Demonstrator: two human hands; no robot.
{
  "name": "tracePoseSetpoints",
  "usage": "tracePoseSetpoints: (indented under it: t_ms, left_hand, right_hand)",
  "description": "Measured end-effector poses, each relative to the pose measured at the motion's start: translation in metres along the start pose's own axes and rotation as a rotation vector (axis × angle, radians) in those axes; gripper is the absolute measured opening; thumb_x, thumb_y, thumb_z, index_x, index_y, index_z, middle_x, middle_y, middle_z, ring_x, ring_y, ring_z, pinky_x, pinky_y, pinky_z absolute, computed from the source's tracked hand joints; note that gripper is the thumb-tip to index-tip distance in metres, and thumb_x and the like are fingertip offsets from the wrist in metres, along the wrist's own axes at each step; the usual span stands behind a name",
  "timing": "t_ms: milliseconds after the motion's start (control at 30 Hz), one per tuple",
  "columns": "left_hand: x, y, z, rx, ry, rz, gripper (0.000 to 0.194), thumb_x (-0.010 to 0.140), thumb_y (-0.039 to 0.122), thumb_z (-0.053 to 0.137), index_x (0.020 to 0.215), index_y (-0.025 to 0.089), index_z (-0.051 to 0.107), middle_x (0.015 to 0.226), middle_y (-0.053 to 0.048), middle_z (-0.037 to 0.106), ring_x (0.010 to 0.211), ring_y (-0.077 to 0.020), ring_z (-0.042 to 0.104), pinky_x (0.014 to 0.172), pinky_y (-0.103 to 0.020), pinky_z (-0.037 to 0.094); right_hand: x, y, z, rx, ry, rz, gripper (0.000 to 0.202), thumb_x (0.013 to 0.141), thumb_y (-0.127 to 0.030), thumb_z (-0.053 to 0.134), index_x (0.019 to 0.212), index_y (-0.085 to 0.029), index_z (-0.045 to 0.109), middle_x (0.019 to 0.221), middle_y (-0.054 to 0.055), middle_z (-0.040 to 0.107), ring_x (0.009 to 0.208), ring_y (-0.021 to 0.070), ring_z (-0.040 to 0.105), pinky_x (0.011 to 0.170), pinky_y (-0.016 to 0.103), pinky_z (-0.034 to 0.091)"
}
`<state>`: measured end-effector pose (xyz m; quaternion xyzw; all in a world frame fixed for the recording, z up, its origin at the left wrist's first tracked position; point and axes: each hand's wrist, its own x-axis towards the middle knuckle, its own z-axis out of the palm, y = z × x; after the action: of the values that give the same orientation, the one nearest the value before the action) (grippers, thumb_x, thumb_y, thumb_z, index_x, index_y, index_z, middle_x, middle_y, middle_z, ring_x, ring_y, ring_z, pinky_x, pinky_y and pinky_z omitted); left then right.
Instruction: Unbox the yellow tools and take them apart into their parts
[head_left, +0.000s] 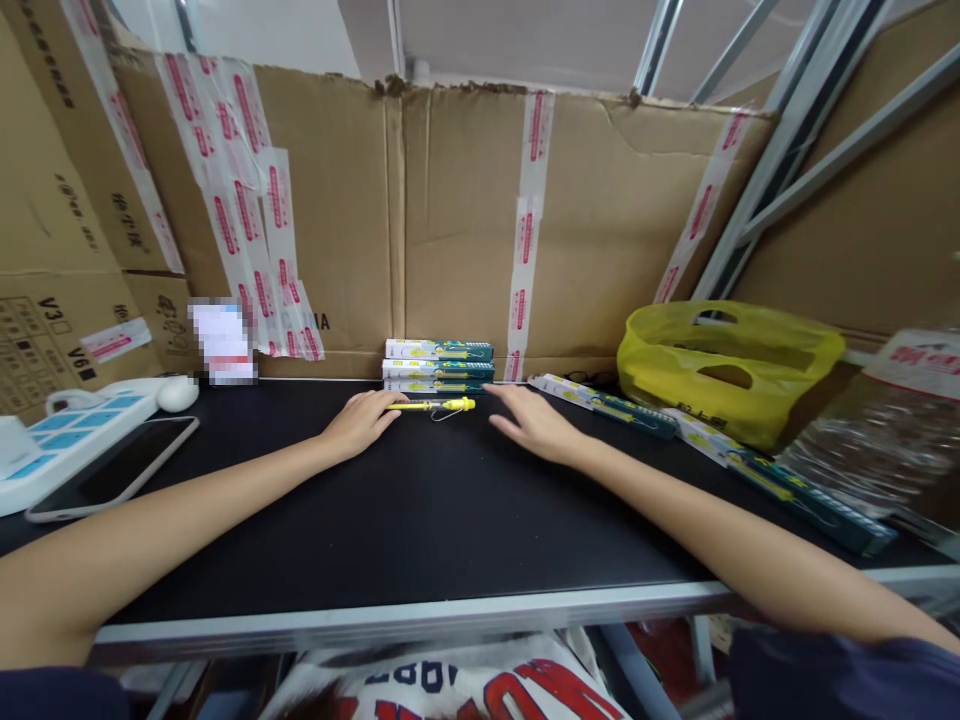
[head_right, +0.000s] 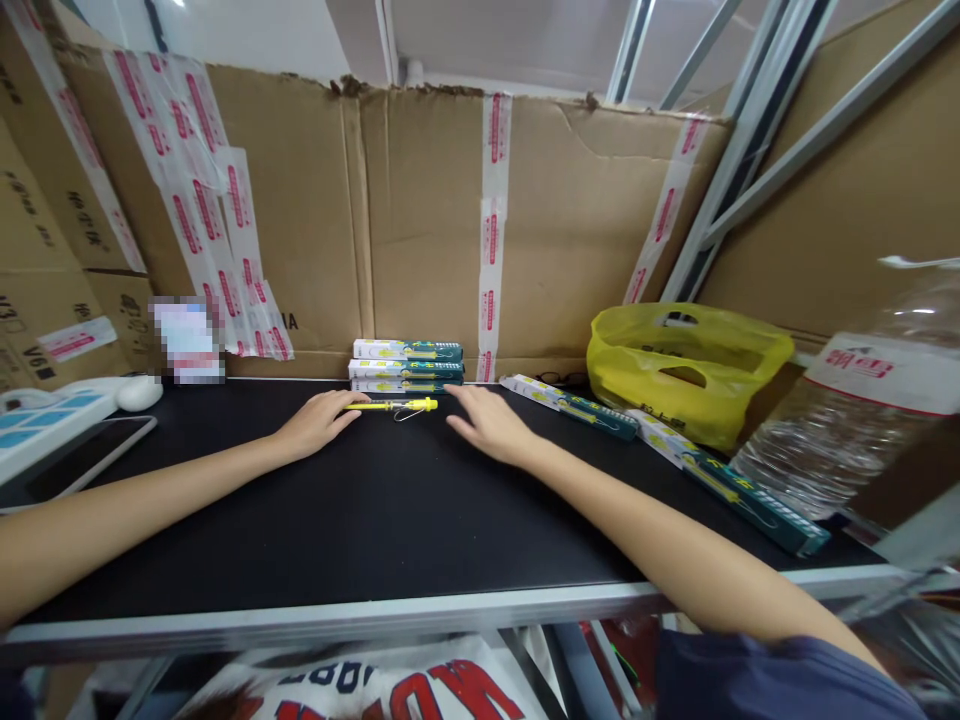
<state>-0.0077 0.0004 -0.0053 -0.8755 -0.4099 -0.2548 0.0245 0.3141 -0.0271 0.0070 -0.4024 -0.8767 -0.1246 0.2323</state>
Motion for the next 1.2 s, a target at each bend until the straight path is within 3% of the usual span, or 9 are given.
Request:
tracePoseSetpoints:
  t_ms: [133,300,533,733,867,933,1067,1200]
  left_hand:
    - [-0.001,0.01,-0.005,-0.025,0.056,0.108,0.033,0.095,0.034,0.035,0.12,0.023,0.052,0.119,-0.006,0.06,0.113,-0.0221,0.053,0.1,-0.04,0.037]
    - [-0.002,0.014,-0.008,-0.017,0.062,0.162,0.03,0.097,0.033,0.034,0.118,0.022,0.052,0.116,-0.005,0.06,0.111,-0.0205,0.054,0.097,-0.038,0.038]
    - [-0.004,0.018,-0.01,0.015,0.041,0.132,0.03,0.094,0.038,0.039,0.114,0.022,0.056,0.114,-0.005,0.063,0.109,-0.0219,0.056,0.099,-0.039,0.036]
    - [-0.004,0.029,-0.014,0.068,-0.012,0.174,0.042,0.087,0.05,0.05,0.117,0.021,0.055,0.103,-0.004,0.067,0.1,-0.0215,0.059,0.108,-0.043,0.025]
    - [-0.003,0.045,-0.008,0.055,-0.024,0.239,0.05,0.083,0.056,0.055,0.12,0.022,0.053,0.108,-0.005,0.065,0.101,-0.0232,0.058,0.102,-0.042,0.032]
    - [-0.002,0.055,-0.003,0.045,-0.032,0.239,0.05,0.084,0.056,0.055,0.12,0.021,0.053,0.103,-0.005,0.065,0.095,-0.0232,0.059,0.093,-0.04,0.039]
    - [-0.002,0.068,0.004,-0.027,0.037,0.211,0.029,0.095,0.039,0.043,0.114,0.021,0.055,0.108,-0.005,0.064,0.098,-0.0204,0.059,0.086,-0.034,0.043]
    - [-0.004,0.066,0.004,-0.036,0.022,0.148,0.031,0.096,0.041,0.039,0.114,0.022,0.055,0.107,-0.004,0.064,0.095,-0.0191,0.061,0.08,-0.029,0.045]
  right_hand:
    - [-0.002,-0.025,0.016,0.173,0.02,-0.052,0.043,0.095,-0.031,0.039,0.137,-0.022,0.036,0.127,0.011,0.055,0.115,0.0235,0.054,0.094,0.042,0.046]
    - [-0.002,-0.014,0.016,0.183,0.046,-0.031,0.031,0.095,-0.031,0.042,0.123,-0.022,0.05,0.107,0.009,0.064,0.093,0.0222,0.06,0.086,0.04,0.048]
    - [-0.002,-0.015,0.016,0.328,0.041,-0.056,0.028,0.094,-0.034,0.043,0.117,-0.022,0.054,0.11,0.008,0.064,0.095,0.0204,0.06,0.085,0.036,0.05]
    - [-0.001,-0.024,0.017,0.384,0.028,-0.076,0.027,0.092,-0.034,0.048,0.113,-0.021,0.057,0.106,0.008,0.065,0.089,0.0185,0.06,0.08,0.033,0.049]
    - [0.0,-0.035,0.018,0.439,0.017,-0.072,0.027,0.091,-0.035,0.051,0.112,-0.02,0.058,0.102,0.007,0.065,0.084,0.0171,0.059,0.076,0.031,0.047]
    - [0.002,-0.041,0.018,0.509,0.017,-0.05,0.027,0.091,-0.037,0.05,0.11,-0.019,0.057,0.097,0.006,0.065,0.082,0.0166,0.059,0.074,0.029,0.046]
    - [0.009,-0.053,0.021,0.698,0.035,0.046,0.028,0.095,-0.041,0.04,0.104,-0.018,0.054,0.078,0.001,0.061,0.073,0.0138,0.056,0.072,0.027,0.043]
    - [0.018,-0.056,0.025,0.763,0.059,0.187,0.037,0.096,-0.048,0.034,0.08,-0.018,0.049,0.064,-0.003,0.051,0.061,0.0119,0.049,0.065,0.026,0.038]
